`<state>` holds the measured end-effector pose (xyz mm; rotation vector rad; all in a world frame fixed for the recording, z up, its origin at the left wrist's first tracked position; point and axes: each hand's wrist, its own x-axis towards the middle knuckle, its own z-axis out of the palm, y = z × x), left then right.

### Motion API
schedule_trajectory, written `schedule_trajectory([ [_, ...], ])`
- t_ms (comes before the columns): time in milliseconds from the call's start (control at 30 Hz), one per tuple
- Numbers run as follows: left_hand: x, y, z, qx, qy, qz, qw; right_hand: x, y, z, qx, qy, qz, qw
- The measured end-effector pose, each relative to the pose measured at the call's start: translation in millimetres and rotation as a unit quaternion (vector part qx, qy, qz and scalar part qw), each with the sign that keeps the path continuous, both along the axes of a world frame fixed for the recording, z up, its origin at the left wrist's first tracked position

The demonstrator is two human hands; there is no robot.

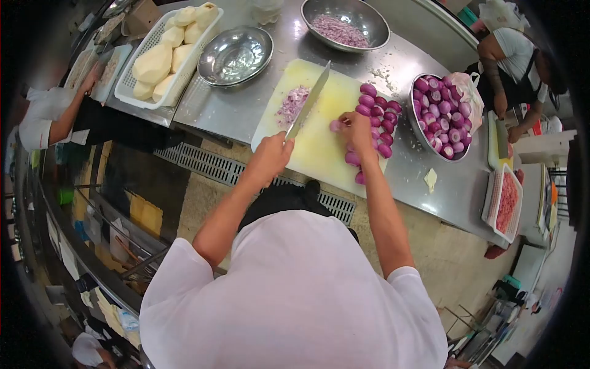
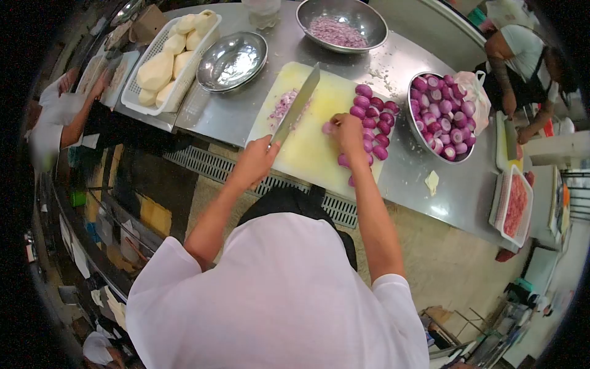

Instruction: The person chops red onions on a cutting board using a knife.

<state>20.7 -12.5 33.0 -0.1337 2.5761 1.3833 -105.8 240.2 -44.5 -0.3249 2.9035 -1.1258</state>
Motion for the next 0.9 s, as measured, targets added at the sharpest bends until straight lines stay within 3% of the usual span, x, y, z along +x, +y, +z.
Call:
schedule_trajectory([
  [67,-4,7,-12,-0.021,0.045,-0.003,0.999,2,-25,-4,-0.003,0.018,0.009,1.000],
  [167,-15,12,-23,-0.007,-0.024,-0.011,1.000,2,-50,-7,0.004,0.063,0.025,0.998],
  [267,0,12,10,0.023,-0.052,0.004,0.998,2,-55,-4,0.047,0.098,0.050,0.993],
  [367,-1,16,-25,0.035,-0.041,-0.004,0.999,5,-61,1,0.059,0.107,0.046,0.991],
  [567,12,18,2,0.075,-0.082,0.021,0.994,4,-59,-7,0.083,0.105,0.064,0.989],
  [667,-4,21,-35,0.058,-0.068,0.011,0.996,8,-59,-3,0.068,0.139,0.081,0.985],
  [767,1,18,1,0.084,-0.089,0.014,0.992,6,-57,-6,0.079,0.119,0.073,0.987],
  [900,4,26,-22,0.096,-0.089,0.020,0.991,11,-57,-6,0.073,0.099,0.074,0.990],
])
